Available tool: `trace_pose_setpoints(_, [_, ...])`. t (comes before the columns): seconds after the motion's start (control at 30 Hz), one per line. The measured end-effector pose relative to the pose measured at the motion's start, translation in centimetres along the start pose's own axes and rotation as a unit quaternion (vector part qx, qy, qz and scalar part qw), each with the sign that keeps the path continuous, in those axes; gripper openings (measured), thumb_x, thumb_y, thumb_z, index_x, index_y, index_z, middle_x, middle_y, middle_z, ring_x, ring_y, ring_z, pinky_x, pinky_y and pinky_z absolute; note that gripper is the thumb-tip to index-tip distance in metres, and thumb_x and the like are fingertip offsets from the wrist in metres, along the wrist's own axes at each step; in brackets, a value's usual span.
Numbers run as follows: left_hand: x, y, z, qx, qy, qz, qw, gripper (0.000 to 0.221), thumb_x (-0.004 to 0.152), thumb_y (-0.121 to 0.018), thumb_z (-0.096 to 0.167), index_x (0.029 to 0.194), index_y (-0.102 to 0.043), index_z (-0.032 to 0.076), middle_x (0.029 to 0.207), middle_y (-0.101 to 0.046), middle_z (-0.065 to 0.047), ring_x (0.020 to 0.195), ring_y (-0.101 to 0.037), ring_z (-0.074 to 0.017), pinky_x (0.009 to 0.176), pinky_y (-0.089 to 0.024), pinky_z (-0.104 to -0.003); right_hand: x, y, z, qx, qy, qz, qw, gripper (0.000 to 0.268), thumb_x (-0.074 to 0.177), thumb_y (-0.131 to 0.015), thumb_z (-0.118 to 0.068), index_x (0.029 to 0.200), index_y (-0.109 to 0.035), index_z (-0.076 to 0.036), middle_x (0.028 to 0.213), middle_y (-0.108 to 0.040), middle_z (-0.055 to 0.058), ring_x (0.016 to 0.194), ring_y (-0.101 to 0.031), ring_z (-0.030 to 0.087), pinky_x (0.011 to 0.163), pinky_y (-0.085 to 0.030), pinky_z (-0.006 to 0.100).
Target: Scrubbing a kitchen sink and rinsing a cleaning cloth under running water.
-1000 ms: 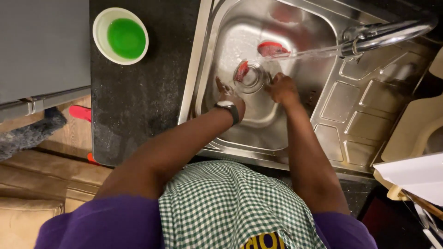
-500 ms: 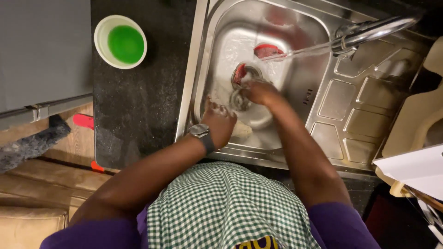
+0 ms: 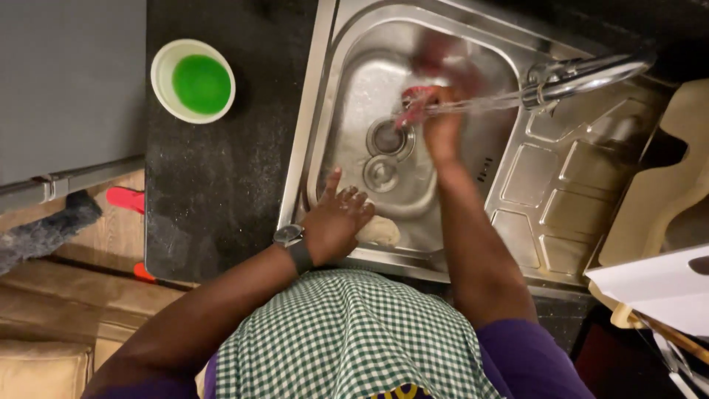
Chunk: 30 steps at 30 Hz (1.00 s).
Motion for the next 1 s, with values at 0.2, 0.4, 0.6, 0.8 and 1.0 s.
trace_pose_setpoints(0.2, [0.2,2.7,0.4,-0.069,-0.041,-0.006,0.997,0.062,0.069,-0.075,0.022,0.127,-0.059,0.008,0.128,-0.061,-0.018,0.123,-0.055,-0.0394,0.122,-0.005,-0.067,1.9,-1.6,6.5,-0.291,0.123,0.172,0.933,0.078,0.091,-0.073,-0.059,0.152,-0.042,-0.022,0.147,-0.045,0.027,0.137,-0.042,0.048,0.106,-0.046,0.055])
trace_pose_setpoints(0.4, [-0.6,3.9,0.4,-0.06,-0.033,0.068,0.995,0.054,0.059,-0.082,0.02,0.107,-0.062,0.008,0.105,-0.065,-0.012,0.104,-0.06,-0.0347,0.119,-0.017,-0.07,-0.9,-2.9,-1.5,-0.303,0.027,0.104,0.947,0.108,0.083,-0.084,-0.058,0.164,-0.019,-0.028,0.163,-0.015,0.028,0.113,-0.056,0.038,0.089,-0.045,0.054])
trace_pose_setpoints(0.6, [-1.6,2.6,0.0,-0.046,0.024,-0.005,0.999,0.062,0.074,-0.074,0.033,0.13,-0.055,0.016,0.137,-0.058,-0.009,0.134,-0.049,-0.0294,0.124,-0.002,-0.064,0.3,-5.6,1.7,-0.192,0.049,0.026,0.98,0.049,0.099,-0.06,-0.047,0.146,-0.049,-0.039,0.134,-0.044,0.003,0.087,-0.07,0.039,0.077,-0.06,0.05])
trace_pose_setpoints(0.8, [-3.0,3.0,-0.3,-0.1,0.027,0.129,0.986,0.064,0.065,-0.078,0.028,0.125,-0.059,0.014,0.12,-0.066,-0.011,0.116,-0.061,-0.0327,0.121,-0.018,-0.064,-2.4,-1.2,-3.0,0.562,-0.294,0.123,0.763,0.058,0.09,-0.073,-0.05,0.132,-0.059,-0.012,0.107,-0.073,0.019,0.078,-0.072,0.033,0.068,-0.066,0.057])
trace_pose_setpoints(1.0, [-5.0,4.9,0.1,-0.139,0.03,0.194,0.971,0.062,0.069,-0.078,0.03,0.127,-0.06,0.018,0.122,-0.067,-0.006,0.118,-0.062,-0.0291,0.117,-0.028,-0.061,-4.8,2.0,-8.5,0.63,-0.273,0.082,0.723,0.015,0.083,-0.068,-0.024,0.093,-0.07,-0.013,0.083,-0.069,0.007,0.067,-0.068,0.023,0.062,-0.065,0.047])
Point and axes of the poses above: each hand's wrist, its own x-axis towards the middle knuckle, its own y-axis out of the back of the hand, z = x × y, the point moved 2 cm from there along x, towards the middle knuckle
